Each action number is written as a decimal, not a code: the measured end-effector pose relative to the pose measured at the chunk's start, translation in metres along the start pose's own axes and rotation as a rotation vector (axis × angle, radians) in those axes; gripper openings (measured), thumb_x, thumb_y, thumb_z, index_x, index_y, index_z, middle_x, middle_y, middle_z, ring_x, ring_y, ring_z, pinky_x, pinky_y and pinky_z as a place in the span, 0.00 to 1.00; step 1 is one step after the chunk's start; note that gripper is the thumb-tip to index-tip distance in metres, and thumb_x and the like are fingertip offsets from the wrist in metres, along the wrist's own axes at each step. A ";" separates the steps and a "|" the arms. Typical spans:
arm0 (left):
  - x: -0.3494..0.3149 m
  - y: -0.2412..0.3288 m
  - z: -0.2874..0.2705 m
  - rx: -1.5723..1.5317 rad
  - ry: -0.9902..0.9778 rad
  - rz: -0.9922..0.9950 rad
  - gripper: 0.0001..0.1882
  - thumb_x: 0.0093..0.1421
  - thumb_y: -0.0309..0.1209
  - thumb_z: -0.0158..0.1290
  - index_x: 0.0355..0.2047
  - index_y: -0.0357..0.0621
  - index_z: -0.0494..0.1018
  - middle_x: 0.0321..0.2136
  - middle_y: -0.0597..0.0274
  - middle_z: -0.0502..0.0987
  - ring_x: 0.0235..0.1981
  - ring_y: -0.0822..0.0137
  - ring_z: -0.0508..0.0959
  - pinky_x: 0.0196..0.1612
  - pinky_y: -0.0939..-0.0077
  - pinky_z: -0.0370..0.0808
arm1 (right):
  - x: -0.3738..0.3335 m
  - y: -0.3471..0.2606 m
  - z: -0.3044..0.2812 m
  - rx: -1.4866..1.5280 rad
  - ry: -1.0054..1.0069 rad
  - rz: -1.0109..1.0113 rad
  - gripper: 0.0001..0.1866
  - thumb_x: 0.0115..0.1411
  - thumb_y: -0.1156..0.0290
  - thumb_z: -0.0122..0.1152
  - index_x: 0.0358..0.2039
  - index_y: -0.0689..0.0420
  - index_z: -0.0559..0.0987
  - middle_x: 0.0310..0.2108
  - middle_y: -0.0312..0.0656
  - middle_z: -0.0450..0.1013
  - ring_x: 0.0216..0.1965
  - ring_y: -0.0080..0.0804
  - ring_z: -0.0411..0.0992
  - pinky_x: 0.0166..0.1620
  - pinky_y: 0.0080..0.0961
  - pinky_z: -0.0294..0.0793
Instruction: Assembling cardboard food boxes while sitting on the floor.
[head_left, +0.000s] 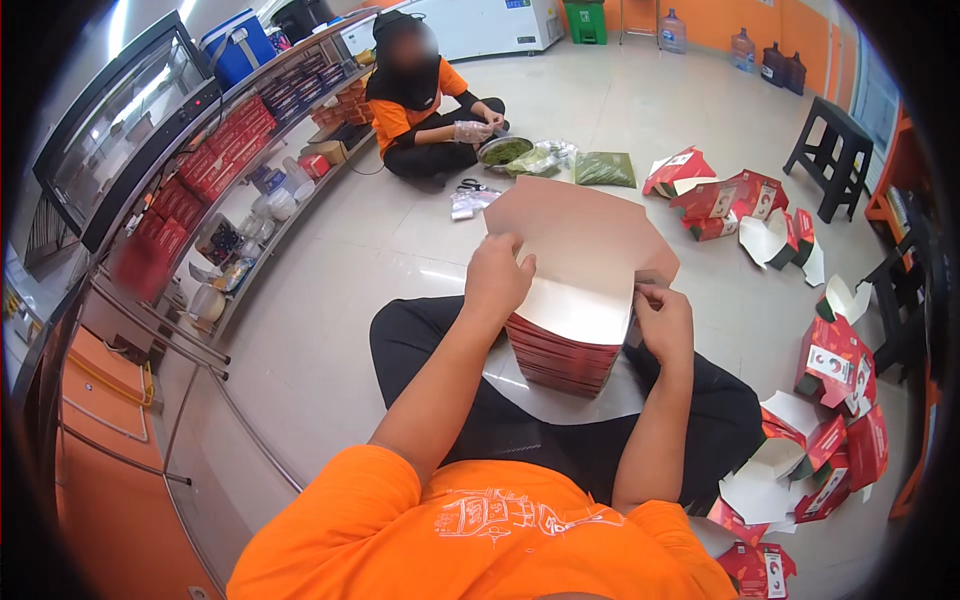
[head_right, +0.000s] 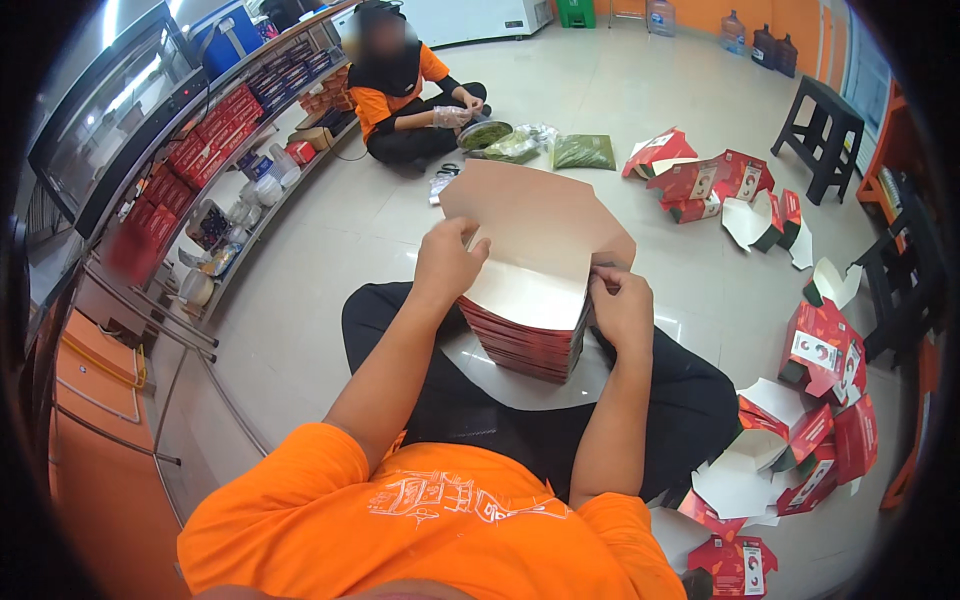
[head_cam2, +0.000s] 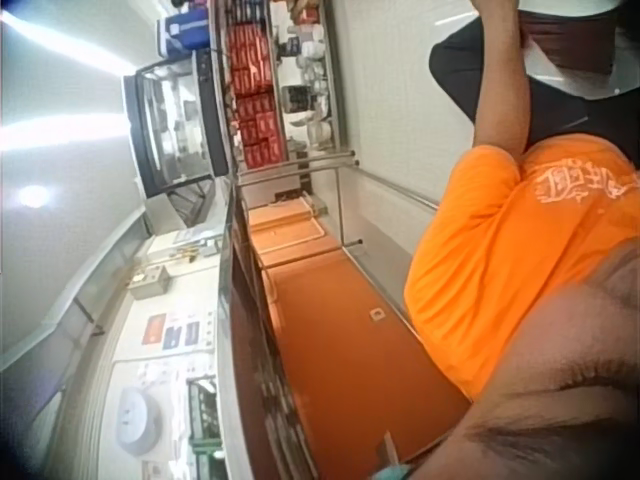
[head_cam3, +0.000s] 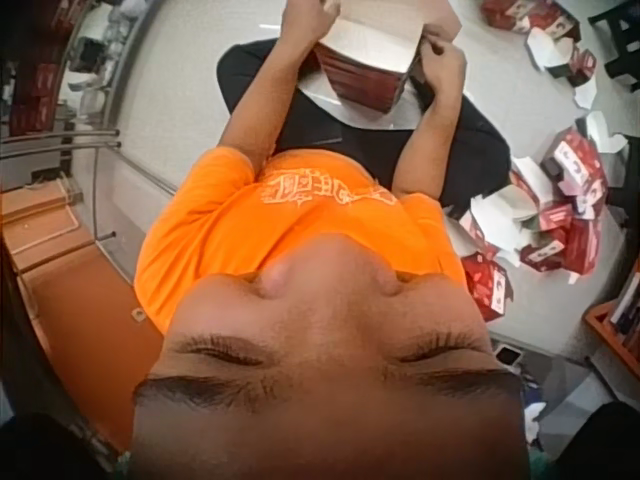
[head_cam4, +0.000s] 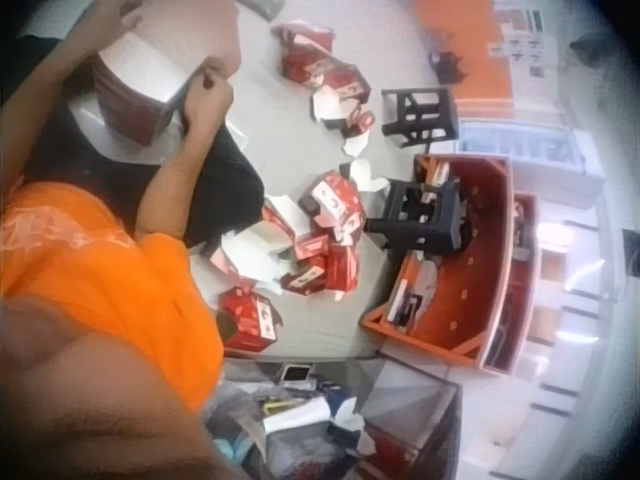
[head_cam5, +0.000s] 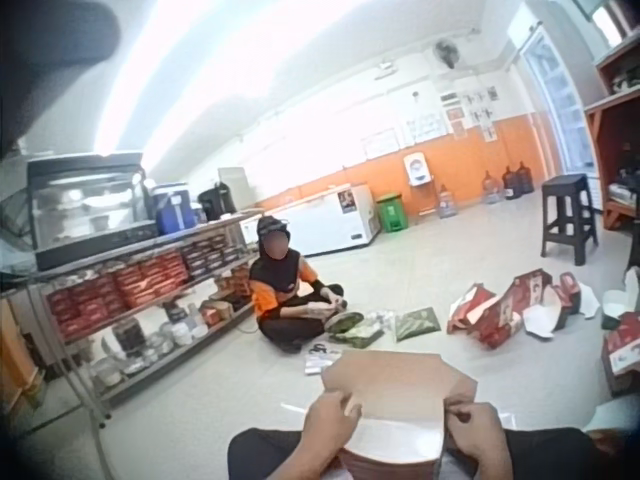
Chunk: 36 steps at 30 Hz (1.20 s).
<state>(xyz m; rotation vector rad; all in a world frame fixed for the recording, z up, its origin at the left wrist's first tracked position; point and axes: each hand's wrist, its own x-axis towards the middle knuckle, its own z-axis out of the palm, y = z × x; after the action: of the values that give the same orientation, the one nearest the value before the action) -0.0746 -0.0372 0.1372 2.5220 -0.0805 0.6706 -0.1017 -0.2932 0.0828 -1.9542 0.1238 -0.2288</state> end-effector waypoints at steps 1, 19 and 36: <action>-0.001 -0.002 0.001 -0.059 -0.066 -0.064 0.11 0.59 0.32 0.59 0.38 0.38 0.82 0.39 0.41 0.82 0.41 0.43 0.82 0.47 0.53 0.77 | -0.002 0.003 0.000 -0.025 0.014 -0.037 0.15 0.61 0.69 0.62 0.44 0.66 0.84 0.37 0.55 0.83 0.40 0.41 0.83 0.46 0.31 0.78; 0.028 -0.043 0.008 0.194 -0.180 0.193 0.11 0.56 0.28 0.52 0.32 0.34 0.82 0.30 0.37 0.81 0.36 0.40 0.82 0.42 0.52 0.77 | -0.009 -0.017 0.030 -0.159 0.232 -0.244 0.10 0.56 0.67 0.59 0.29 0.59 0.84 0.31 0.55 0.78 0.36 0.57 0.77 0.40 0.47 0.76; -0.024 -0.068 0.018 -1.250 -0.449 -0.440 0.28 0.73 0.45 0.44 0.63 0.35 0.65 0.59 0.54 0.74 0.59 0.59 0.74 0.62 0.62 0.69 | -0.046 0.178 -0.245 0.312 1.066 0.251 0.21 0.56 0.73 0.64 0.50 0.69 0.78 0.33 0.39 0.77 0.27 0.25 0.75 0.31 0.22 0.76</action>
<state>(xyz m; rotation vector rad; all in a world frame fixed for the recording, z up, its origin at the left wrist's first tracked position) -0.0744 0.0105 0.0798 1.3388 -0.0665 -0.1579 -0.1968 -0.5739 0.0051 -1.3116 0.9537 -1.0335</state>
